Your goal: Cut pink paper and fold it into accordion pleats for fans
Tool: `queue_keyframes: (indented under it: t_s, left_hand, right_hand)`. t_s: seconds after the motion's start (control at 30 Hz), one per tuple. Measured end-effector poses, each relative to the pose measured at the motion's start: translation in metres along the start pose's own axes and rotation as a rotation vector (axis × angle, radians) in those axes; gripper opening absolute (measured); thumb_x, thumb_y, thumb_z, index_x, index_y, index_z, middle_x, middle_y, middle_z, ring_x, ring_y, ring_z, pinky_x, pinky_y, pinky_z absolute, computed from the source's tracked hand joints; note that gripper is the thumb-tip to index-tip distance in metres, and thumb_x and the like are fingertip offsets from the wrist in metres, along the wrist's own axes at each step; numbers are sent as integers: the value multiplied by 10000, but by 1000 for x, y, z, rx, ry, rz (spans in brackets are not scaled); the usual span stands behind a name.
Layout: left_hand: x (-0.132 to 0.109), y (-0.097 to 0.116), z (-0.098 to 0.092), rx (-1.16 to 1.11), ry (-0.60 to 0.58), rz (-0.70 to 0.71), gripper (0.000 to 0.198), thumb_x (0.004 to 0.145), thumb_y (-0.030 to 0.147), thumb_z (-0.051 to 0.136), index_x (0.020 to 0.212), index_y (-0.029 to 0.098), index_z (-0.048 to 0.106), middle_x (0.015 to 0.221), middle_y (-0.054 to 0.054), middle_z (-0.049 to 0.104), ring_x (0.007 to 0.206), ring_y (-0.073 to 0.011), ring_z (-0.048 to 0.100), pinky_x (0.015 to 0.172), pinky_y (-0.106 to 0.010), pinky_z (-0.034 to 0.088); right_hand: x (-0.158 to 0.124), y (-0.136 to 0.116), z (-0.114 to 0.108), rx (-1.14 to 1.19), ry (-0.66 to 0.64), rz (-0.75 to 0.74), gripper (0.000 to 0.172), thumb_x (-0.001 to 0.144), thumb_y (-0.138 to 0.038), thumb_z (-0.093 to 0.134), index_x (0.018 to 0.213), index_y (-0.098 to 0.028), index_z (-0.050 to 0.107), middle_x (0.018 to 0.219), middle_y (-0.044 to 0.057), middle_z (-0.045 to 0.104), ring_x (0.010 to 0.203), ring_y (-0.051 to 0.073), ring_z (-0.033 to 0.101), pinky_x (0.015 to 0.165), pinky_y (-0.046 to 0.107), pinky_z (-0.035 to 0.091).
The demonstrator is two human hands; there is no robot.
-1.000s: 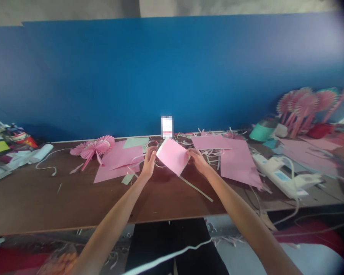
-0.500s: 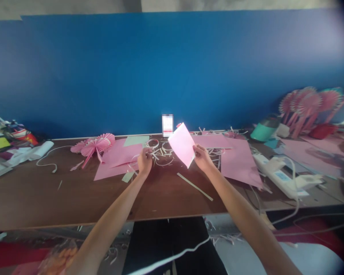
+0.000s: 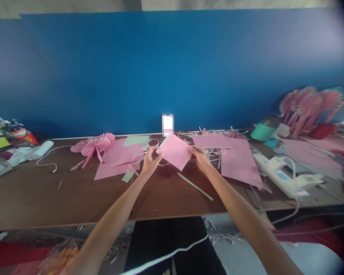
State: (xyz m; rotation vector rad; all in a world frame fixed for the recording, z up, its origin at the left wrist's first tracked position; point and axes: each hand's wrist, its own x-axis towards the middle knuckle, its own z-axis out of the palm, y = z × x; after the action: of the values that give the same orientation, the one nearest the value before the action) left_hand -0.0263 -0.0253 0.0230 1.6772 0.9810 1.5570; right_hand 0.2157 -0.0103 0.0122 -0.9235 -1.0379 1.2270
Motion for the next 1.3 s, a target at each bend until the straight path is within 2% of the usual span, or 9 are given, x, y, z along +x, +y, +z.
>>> queue_keyframes:
  t_s: [0.1, 0.33, 0.63, 0.73, 0.93, 1.03, 1.13, 1.23, 1.3]
  left_hand:
    - [2, -1, -1, 36, -3, -15, 254, 735, 306, 651, 944, 167, 616, 862, -35, 615, 741, -126, 570, 673, -246, 465]
    - [3, -6, -3, -104, 14, -136, 252, 739, 347, 643, 907, 160, 657, 840, -40, 648, 720, -131, 574, 652, -257, 468]
    - [6, -12, -1, -49, 43, -117, 243, 759, 384, 618, 883, 175, 626, 848, -29, 641, 722, -128, 575, 642, -241, 461]
    - [8, -18, -5, -23, 140, -105, 228, 781, 381, 590, 901, 188, 597, 879, -30, 636, 765, -133, 587, 662, -240, 461]
    - [9, -38, -25, 249, 476, -202, 136, 725, 237, 615, 833, 191, 545, 883, -30, 620, 790, -166, 586, 707, -286, 456]
    - [7, -31, -27, 403, 548, -116, 172, 734, 149, 566, 896, 201, 550, 977, -46, 600, 895, -185, 568, 789, -314, 440]
    - [1, -10, -16, 497, 395, 131, 128, 818, 166, 493, 904, 219, 571, 988, -47, 604, 1005, -196, 533, 903, -345, 393]
    - [-8, 9, 4, 532, 70, 300, 112, 828, 231, 533, 918, 236, 600, 955, -47, 615, 959, -204, 545, 899, -353, 394]
    - [-13, 16, 16, 581, -102, 350, 142, 799, 270, 589, 937, 242, 611, 955, -50, 615, 946, -218, 543, 911, -368, 384]
  right_hand:
    - [1, 0, -1, 10, 10, 1, 259, 654, -422, 710, 794, -214, 647, 648, -21, 608, 540, 114, 529, 450, 229, 419]
    - [0, 0, -2, -9, 4, 4, 247, 658, -413, 709, 799, -219, 649, 680, -16, 624, 557, 120, 538, 453, 229, 423]
    - [2, 1, -4, -23, 2, -14, 225, 667, -404, 705, 787, -221, 653, 624, -23, 599, 508, 108, 516, 437, 228, 410]
    - [3, 2, -5, -38, 7, -15, 235, 665, -407, 704, 799, -220, 658, 622, -25, 602, 505, 106, 513, 437, 227, 409]
    - [4, 4, -6, -76, -1, -55, 230, 695, -415, 681, 806, -214, 660, 604, -23, 601, 469, 100, 499, 415, 227, 380]
    - [3, 2, -4, -108, -9, -53, 248, 698, -433, 676, 813, -215, 655, 563, -22, 597, 441, 112, 513, 413, 239, 380]
    - [0, 0, 0, -123, -12, -55, 257, 696, -442, 674, 827, -222, 651, 565, -20, 603, 444, 125, 536, 410, 240, 377]
    - [-5, 0, 7, -113, -28, -67, 241, 691, -430, 680, 819, -228, 651, 600, -24, 605, 475, 120, 537, 422, 232, 391]
    - [-9, 1, 12, -105, -44, -64, 230, 692, -423, 680, 814, -231, 651, 645, -24, 612, 503, 114, 534, 438, 227, 410]
